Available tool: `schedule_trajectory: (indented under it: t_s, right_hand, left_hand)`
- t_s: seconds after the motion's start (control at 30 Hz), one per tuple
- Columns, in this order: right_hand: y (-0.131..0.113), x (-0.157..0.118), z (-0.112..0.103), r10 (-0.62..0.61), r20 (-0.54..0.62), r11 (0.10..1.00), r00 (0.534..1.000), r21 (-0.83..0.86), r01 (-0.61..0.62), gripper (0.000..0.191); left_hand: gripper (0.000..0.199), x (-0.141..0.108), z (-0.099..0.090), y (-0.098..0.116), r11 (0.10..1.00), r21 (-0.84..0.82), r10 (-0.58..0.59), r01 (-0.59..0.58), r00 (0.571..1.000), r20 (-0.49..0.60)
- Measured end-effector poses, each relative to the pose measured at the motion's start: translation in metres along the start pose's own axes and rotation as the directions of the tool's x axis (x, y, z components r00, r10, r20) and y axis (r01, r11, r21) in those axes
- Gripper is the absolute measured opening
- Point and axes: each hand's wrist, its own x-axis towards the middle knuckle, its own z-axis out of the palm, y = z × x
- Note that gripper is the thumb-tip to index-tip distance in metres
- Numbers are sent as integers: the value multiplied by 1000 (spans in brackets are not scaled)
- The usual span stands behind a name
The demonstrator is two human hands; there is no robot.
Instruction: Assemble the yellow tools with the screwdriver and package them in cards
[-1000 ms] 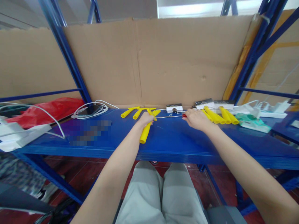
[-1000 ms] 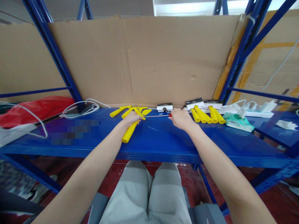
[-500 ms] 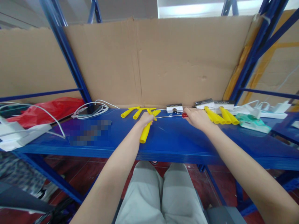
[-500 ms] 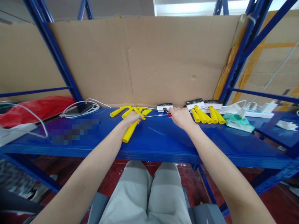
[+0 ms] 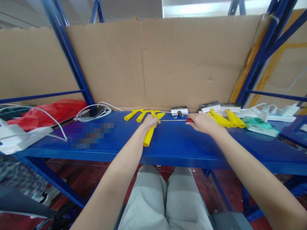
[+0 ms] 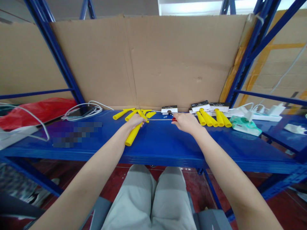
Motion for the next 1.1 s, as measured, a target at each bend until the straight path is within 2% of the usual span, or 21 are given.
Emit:
schedule_trajectory:
  t_s: [0.1,0.23,0.4,0.53,0.67,0.8,1.1]
  right_hand:
    - [-1,-1,-4,21,4,999,1000,-27,-21,23]
    - [2,-2,-2,-19,-61,999,998,-33,17,22]
    - [7,0,4,12,-35,1000,999,11,-11,32]
    - [4,0,2,47,-6,999,999,22,-47,38]
    - [1,-1,-3,38,5,999,999,25,-38,30]
    - [3,-1,-1,5,-34,1000,999,9,-4,22]
    - [12,0,8,30,-18,999,999,23,-29,29]
  left_hand:
    - [13,-2,0,1,1000,-7,0,0,1000,6]
    - [14,-2,1,2,1000,12,-1,1,1000,9]
    - [9,-4,0,4,1000,16,-16,16,1000,5]
    - [14,-5,-1,5,1000,1,-10,10,1000,6]
    - [20,-4,-1,3,1000,-15,-1,1,1000,9]
    - [23,-3,-1,1,1000,-18,9,-9,1000,5]
    - [23,-13,0,10,1000,-9,11,-11,999,30]
